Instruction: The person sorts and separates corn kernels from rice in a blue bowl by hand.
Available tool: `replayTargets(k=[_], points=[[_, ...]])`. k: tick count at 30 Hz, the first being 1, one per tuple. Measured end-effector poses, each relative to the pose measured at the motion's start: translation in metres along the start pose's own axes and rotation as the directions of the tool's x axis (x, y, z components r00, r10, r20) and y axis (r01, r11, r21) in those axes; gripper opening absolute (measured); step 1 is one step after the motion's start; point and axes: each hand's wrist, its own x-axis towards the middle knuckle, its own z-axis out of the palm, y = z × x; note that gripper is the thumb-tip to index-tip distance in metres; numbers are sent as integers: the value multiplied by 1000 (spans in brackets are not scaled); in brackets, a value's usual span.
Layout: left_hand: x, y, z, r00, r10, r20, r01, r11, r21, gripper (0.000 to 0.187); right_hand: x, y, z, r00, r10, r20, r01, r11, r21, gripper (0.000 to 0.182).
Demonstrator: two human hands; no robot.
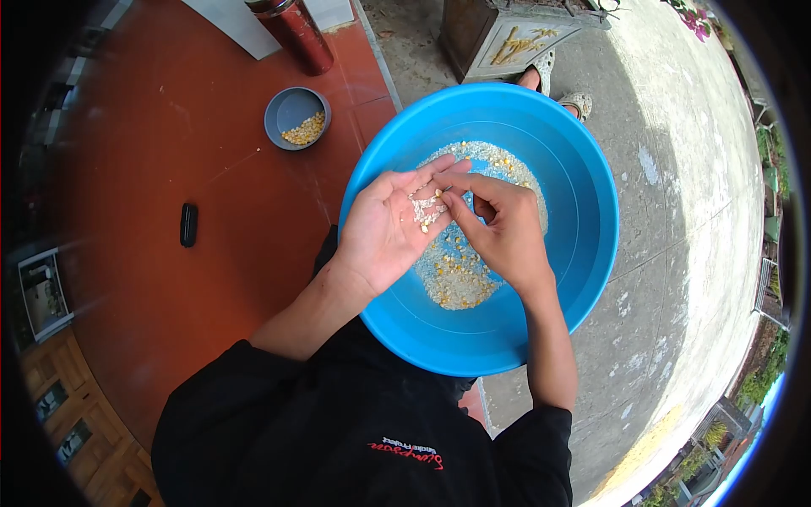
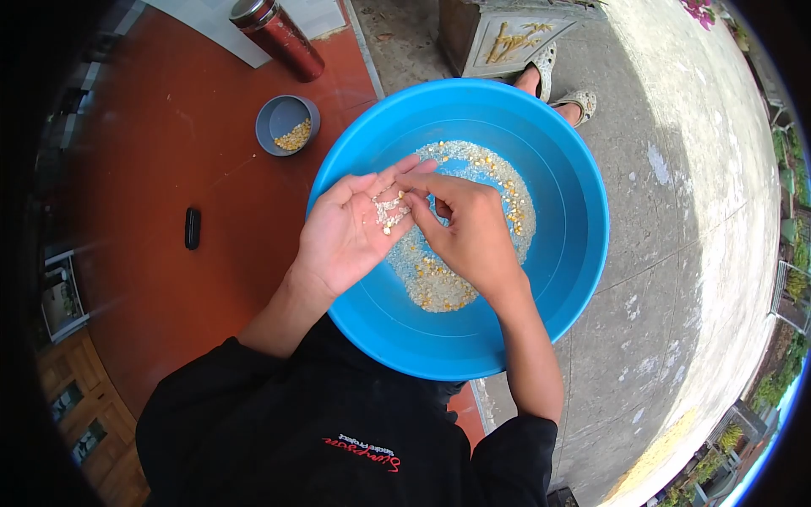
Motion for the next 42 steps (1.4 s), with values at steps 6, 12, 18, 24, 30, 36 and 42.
replayTargets(k=[6,12,18,24,30,36,42], points=[[-2,-1,-3,1000,-10,5,10,1000,-22,65,-2,5,4,998,-58,37,61,994,-91,11],[-2,-3,4,999,13,-53,-14,1000,-14,64,-5,7,0,955,230,187,-296,718,630,9],[-1,-1,-1,1000,-6,-13,5,999,-52,64,-3,6,-5,954,183,239,-292,747,597,4],[-3,2,1,1000,-15,-27,16,1000,19,64,-4,-10,-7,959,62,277,-77,996,42,25],[-3,1,1,1000,-6,-16,7,1000,28,66,-6,-7,-7,968,-11,252,24,999,-48,23],[-3,1,0,1000,0,-11,1,1000,17,65,-8,-2,1,975,-111,190,119,992,-32,13],[-3,1,-1,1000,-12,-13,12,999,-30,63,-7,-2,-2,974,122,192,-155,974,166,6]])
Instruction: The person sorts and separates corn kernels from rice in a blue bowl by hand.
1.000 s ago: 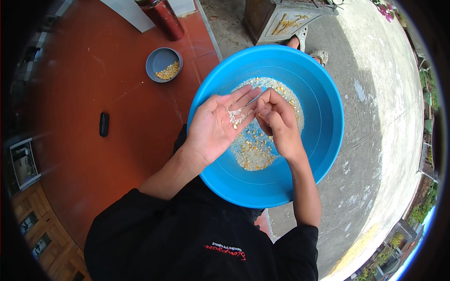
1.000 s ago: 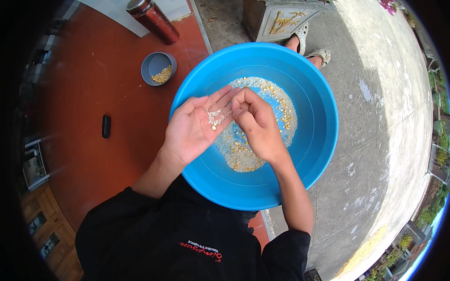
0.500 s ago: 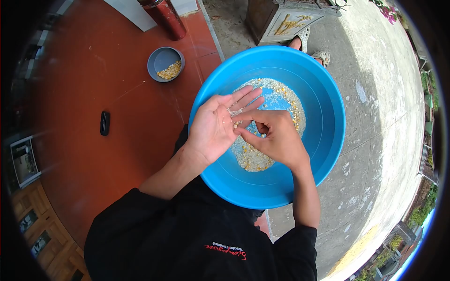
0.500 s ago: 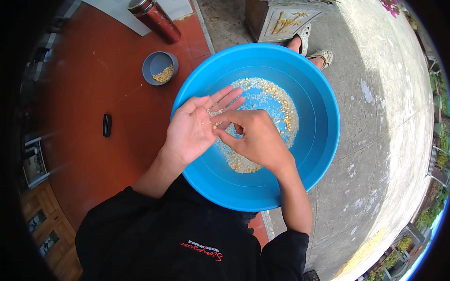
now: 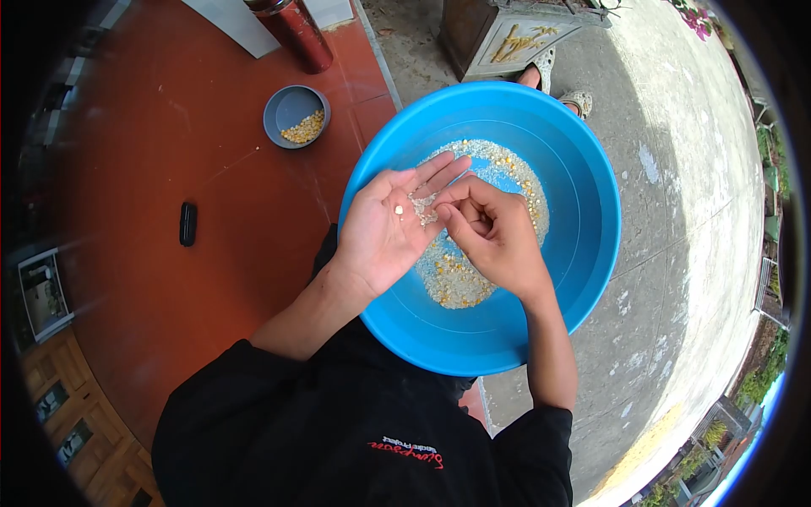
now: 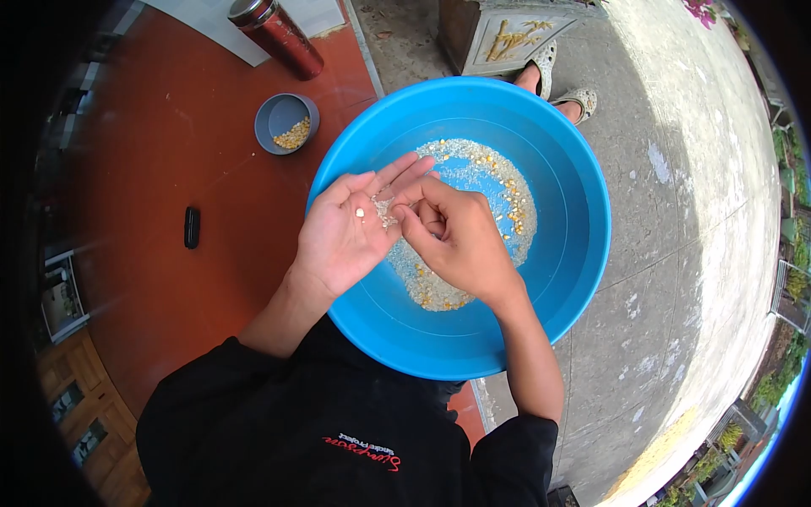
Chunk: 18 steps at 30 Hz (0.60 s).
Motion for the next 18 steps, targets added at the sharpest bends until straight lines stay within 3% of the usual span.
replayTargets(k=[4,7,10,13,14,18], points=[[1,-2,1,1000,14,-4,-14,1000,-20,62,4,5,3,998,63,-17,-56,961,270,10],[1,-2,2,1000,21,-15,-21,1000,-20,62,3,11,4,998,54,-22,-42,927,373,15],[0,-1,1,1000,18,-6,-19,1000,-21,61,1,5,-5,992,82,100,-116,907,405,19],[0,0,0,1000,10,-9,-10,1000,-9,61,0,14,8,998,65,18,-68,929,365,7],[0,0,1,1000,5,-14,-5,1000,-2,61,0,10,9,999,47,8,-48,971,233,5],[0,-1,1,1000,13,9,-14,998,59,63,1,-1,20,990,-129,-63,121,987,-109,24]])
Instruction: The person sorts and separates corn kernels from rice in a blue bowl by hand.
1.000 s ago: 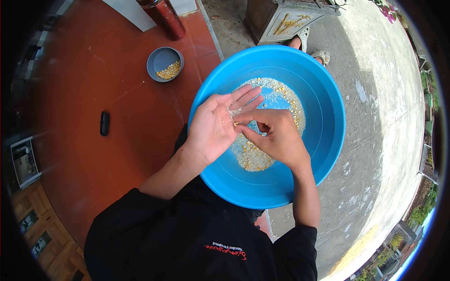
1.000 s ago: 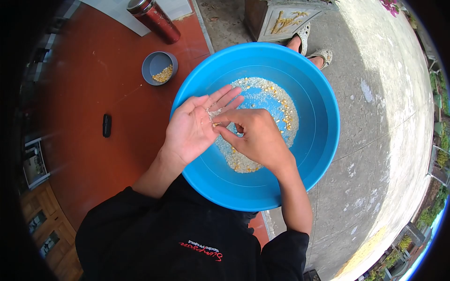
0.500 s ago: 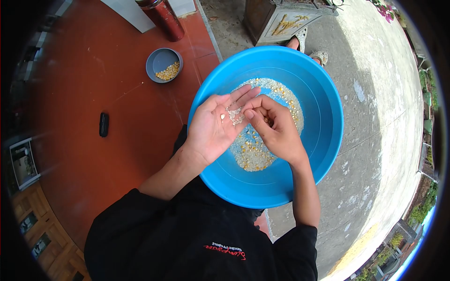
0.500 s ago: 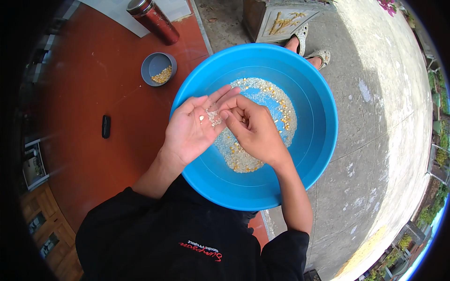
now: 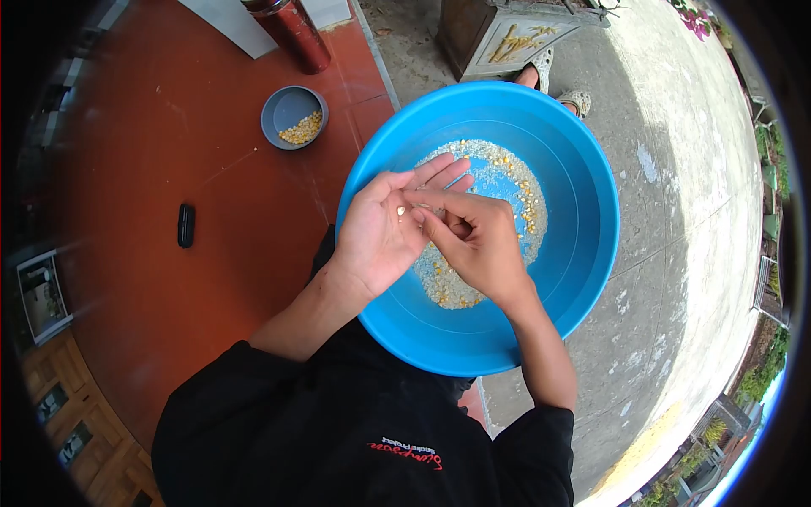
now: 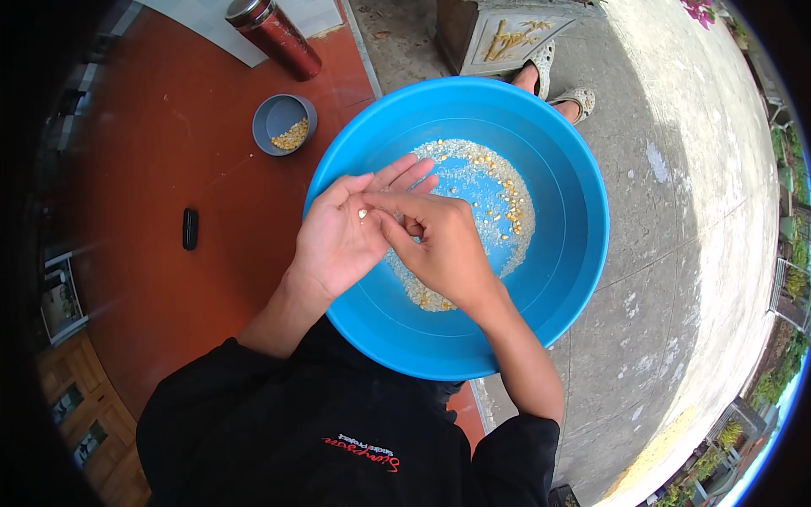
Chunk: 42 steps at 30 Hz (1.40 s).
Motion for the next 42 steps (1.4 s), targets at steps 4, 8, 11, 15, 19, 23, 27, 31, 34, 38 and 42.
replayTargets(k=[4,8,11,15,19,23,27,31,34,38,42], points=[[1,0,0,1000,-2,-13,3,999,41,66,-3,16,19,984,-153,-93,150,988,-36,26],[-1,-1,0,999,41,10,-42,984,171,66,-2,11,20,989,-108,-101,110,994,15,18],[-6,1,13,991,127,28,-128,904,409,65,-3,3,3,996,80,-25,-73,974,216,7],[-7,-7,10,990,107,87,-138,814,564,62,-3,5,-9,992,96,-76,-40,841,539,3],[-6,-4,11,985,-42,169,-58,835,547,63,-12,6,-5,964,-130,-231,210,908,363,4],[-3,-7,11,951,-293,96,269,941,206,67,-16,3,5,913,-356,-198,365,931,8,8],[-3,-7,12,922,-339,188,327,940,94,70,-10,20,28,831,-515,-209,507,857,-97,17],[-8,-12,13,945,-288,156,282,958,60,64,4,15,19,727,-670,-155,659,743,-118,19],[-3,-13,4,944,-266,196,279,960,-36,59,3,-1,6,763,-642,-75,637,767,-79,25],[2,-7,0,953,-266,145,281,955,-97,52,4,0,-11,754,-657,3,652,748,-124,36],[5,-7,7,978,-194,80,197,980,-22,46,12,6,-8,733,-667,-135,673,740,-1,59]])
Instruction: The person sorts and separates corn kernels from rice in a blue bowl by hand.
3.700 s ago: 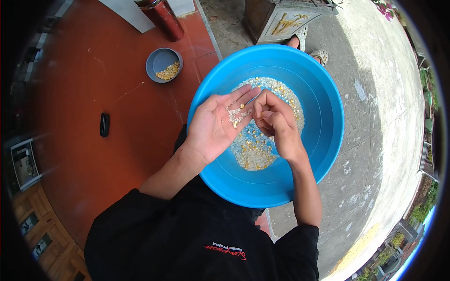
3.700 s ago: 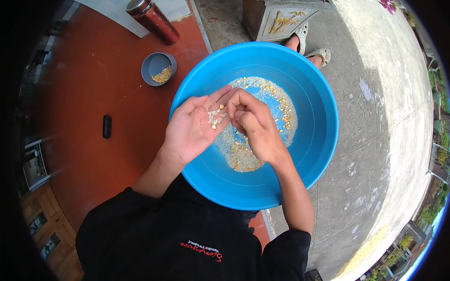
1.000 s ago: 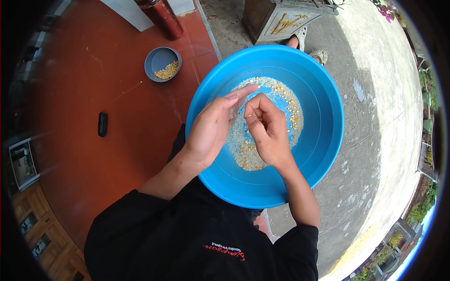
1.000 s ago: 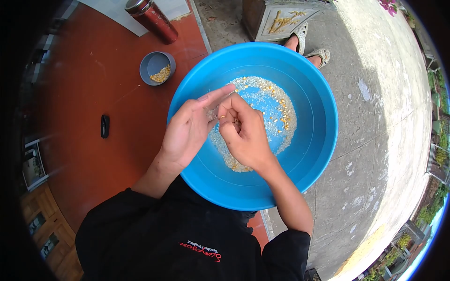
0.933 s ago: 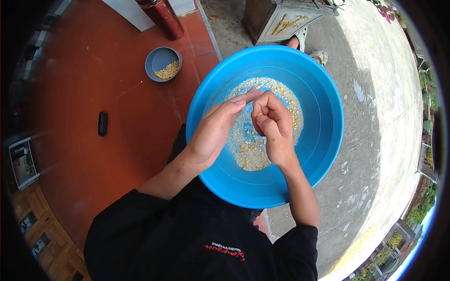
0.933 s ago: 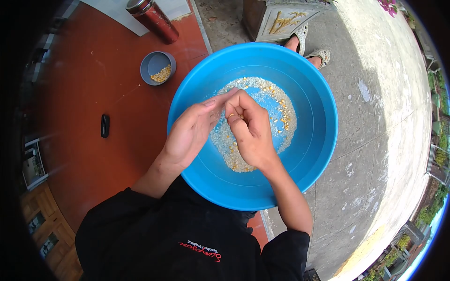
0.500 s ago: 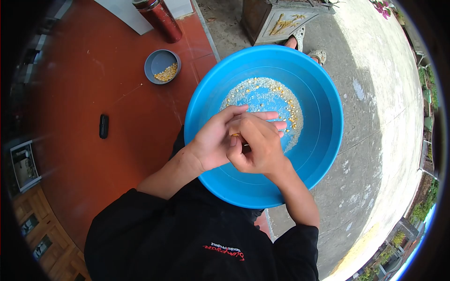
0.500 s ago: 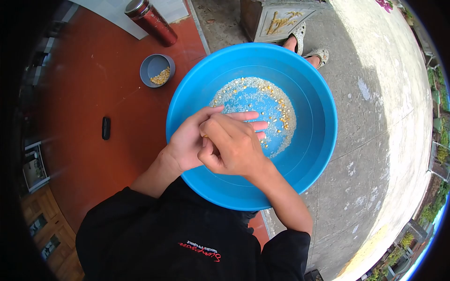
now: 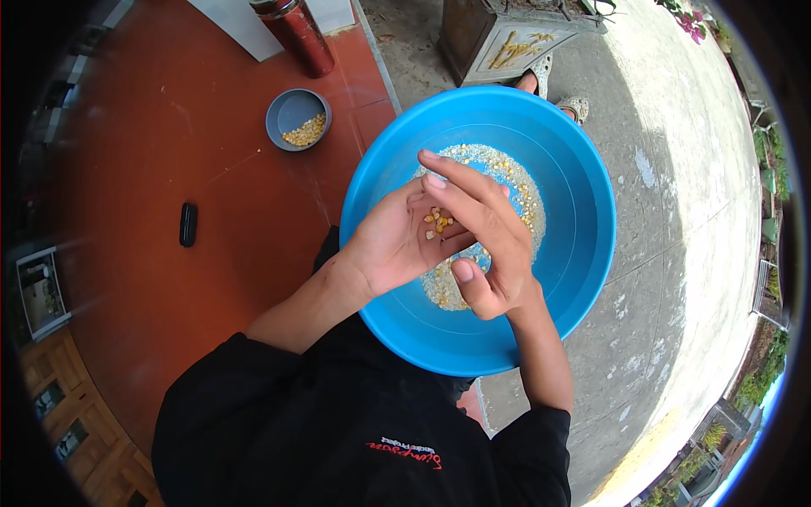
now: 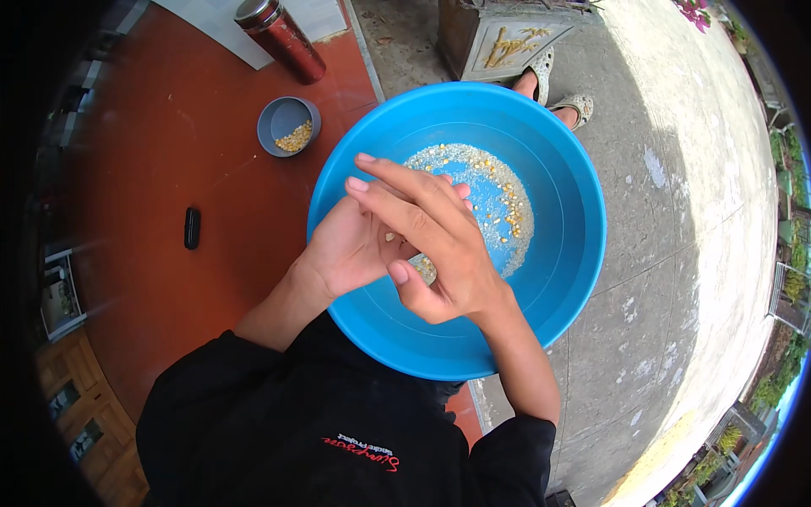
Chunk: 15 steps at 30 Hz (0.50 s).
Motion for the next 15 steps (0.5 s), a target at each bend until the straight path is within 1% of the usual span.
replayTargets(k=[5,6,9,10,12,13,15], points=[[-6,2,7,995,8,-95,-6,1000,23,49,-2,1,-7,997,51,-58,-49,998,46,75],[-8,4,6,999,37,-3,-36,998,54,54,-2,1,-11,995,69,-74,-65,997,51,77],[-24,18,24,993,85,80,-88,996,32,55,-2,-6,-27,982,134,-134,-133,991,17,81],[-33,26,26,984,105,146,-108,994,15,56,-2,-10,-33,975,150,-164,-154,988,-9,81],[-53,44,40,953,246,178,-228,967,-114,56,-2,-18,-44,953,185,-239,-202,978,-49,82],[-62,51,43,931,315,185,-284,942,-176,55,-1,-22,-46,938,207,-277,-230,972,-52,79],[-66,75,36,867,476,146,-460,878,-129,55,2,-28,-50,906,237,-351,-265,964,-34,71]])
